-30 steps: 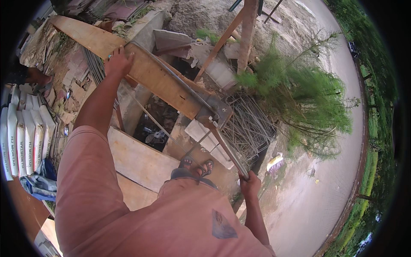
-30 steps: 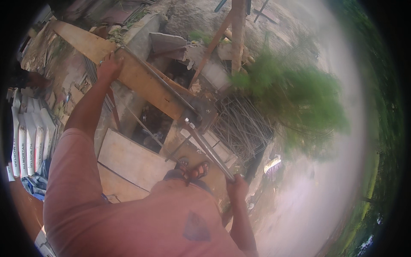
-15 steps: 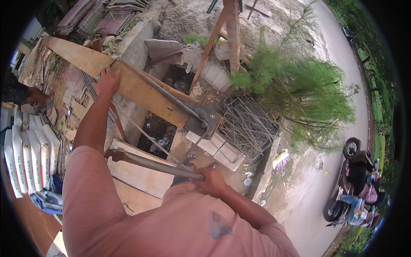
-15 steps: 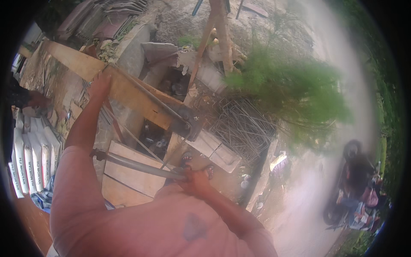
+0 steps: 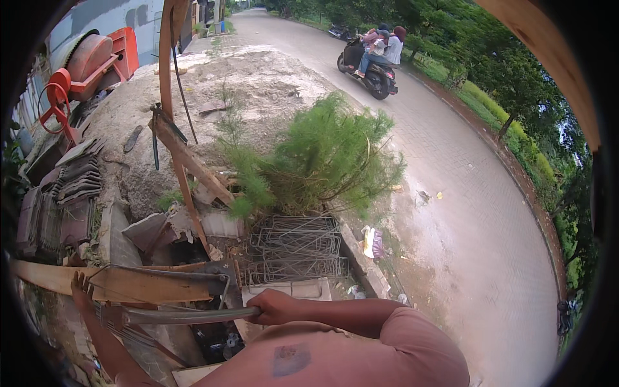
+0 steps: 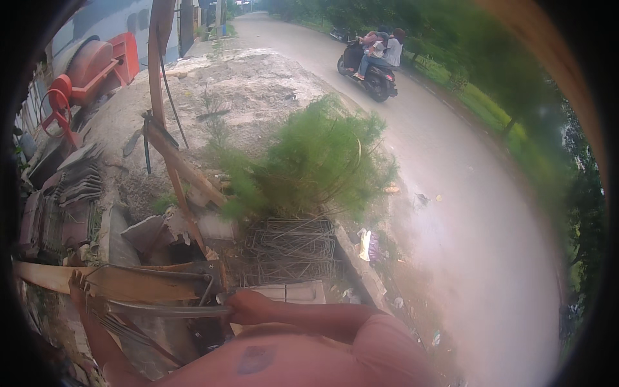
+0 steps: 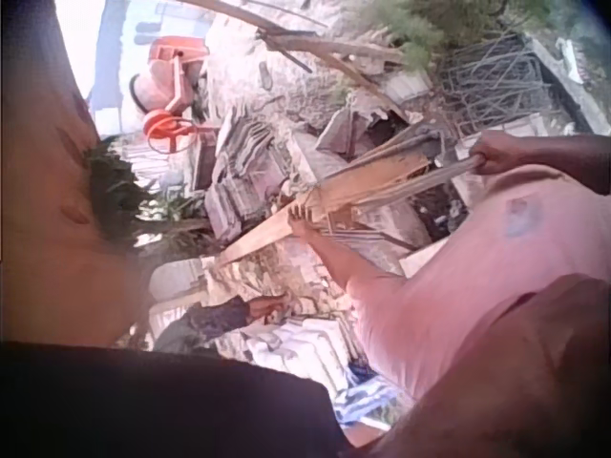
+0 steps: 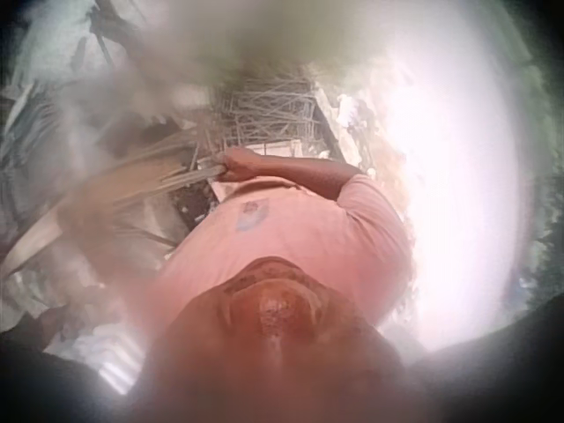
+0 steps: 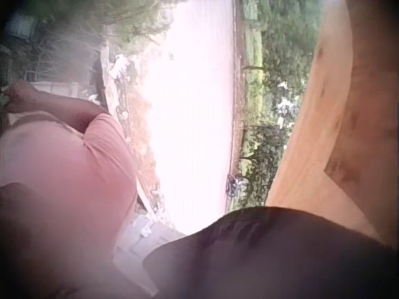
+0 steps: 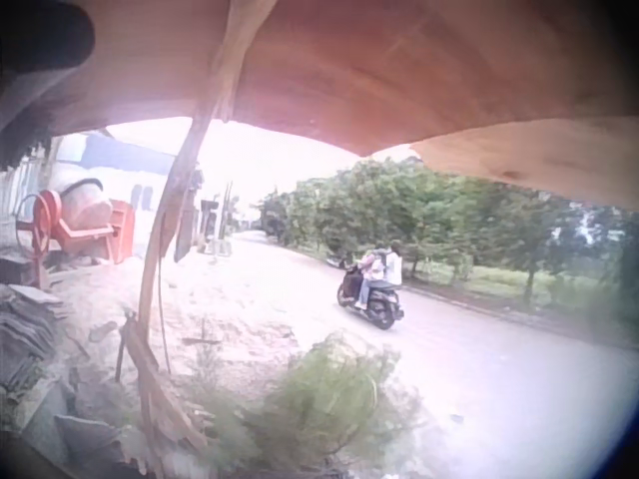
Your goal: The person repeatedly bends metal rods using a manual bending jig. They position each rod in the jig, apply force with a lever to bend it, then remove the bent rod and place it aside. The process is repeated for multiple rods throughout the clip.
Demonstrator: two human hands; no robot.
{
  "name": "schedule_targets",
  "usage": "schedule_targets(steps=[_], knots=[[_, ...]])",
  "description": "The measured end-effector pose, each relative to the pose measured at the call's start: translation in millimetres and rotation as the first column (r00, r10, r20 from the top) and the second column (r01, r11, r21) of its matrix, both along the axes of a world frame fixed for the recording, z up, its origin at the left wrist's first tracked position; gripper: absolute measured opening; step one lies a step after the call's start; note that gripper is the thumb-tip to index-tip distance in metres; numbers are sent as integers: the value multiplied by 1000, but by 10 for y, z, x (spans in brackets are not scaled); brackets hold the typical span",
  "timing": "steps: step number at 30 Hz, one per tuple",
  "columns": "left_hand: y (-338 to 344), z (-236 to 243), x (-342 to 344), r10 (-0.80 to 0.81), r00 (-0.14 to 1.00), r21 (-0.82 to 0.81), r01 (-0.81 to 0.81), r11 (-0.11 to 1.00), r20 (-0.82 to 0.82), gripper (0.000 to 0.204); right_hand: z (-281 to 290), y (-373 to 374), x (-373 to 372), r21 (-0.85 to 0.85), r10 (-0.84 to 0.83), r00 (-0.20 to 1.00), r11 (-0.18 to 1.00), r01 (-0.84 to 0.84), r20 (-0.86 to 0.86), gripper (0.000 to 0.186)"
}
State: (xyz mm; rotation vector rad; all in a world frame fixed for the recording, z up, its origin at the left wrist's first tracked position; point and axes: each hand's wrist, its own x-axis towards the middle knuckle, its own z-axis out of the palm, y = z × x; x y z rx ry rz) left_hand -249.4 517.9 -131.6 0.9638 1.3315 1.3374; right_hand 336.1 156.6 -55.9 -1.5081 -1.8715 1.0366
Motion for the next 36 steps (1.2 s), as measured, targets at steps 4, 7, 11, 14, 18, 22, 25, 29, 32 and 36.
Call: schedule_targets(steps=[4,7,11,14,18,22,25,29,32,36], knots=[[434,-611,89,-72,991,113,58,992,117,50,176,147,168,94,-176,984,980,174,15,28],[285,-424,882,24,999,115,-20,993,-38,55,139,244,202,124,-306,952,945,302,21,30],[481,-308,914,307,676,297,-135,945,-669,42,371,358,309,29,-293,956,956,293,-17,33],[504,149,1312,415,702,398,-201,895,-578,41,399,517,560,85,-405,910,907,412,-93,28],[271,821,1195,508,486,517,-127,846,-711,41,549,687,685,101,-406,888,895,434,-218,32],[145,651,983,327,376,322,-80,944,-867,40,88,686,652,5,-434,863,893,450,-259,29],[-44,185,909,219,404,224,-36,974,-888,37,-315,606,627,-123,-467,859,884,450,-209,29],[-186,-118,896,89,280,66,-89,994,-956,31,-659,498,548,-217,-495,849,863,457,-184,31],[-248,-200,923,111,201,98,-74,992,-973,28,-830,482,522,-187,-494,859,864,468,-133,33],[-286,-159,1125,103,76,93,-129,987,-992,23,-905,517,500,-185,-473,878,871,454,-75,34]])
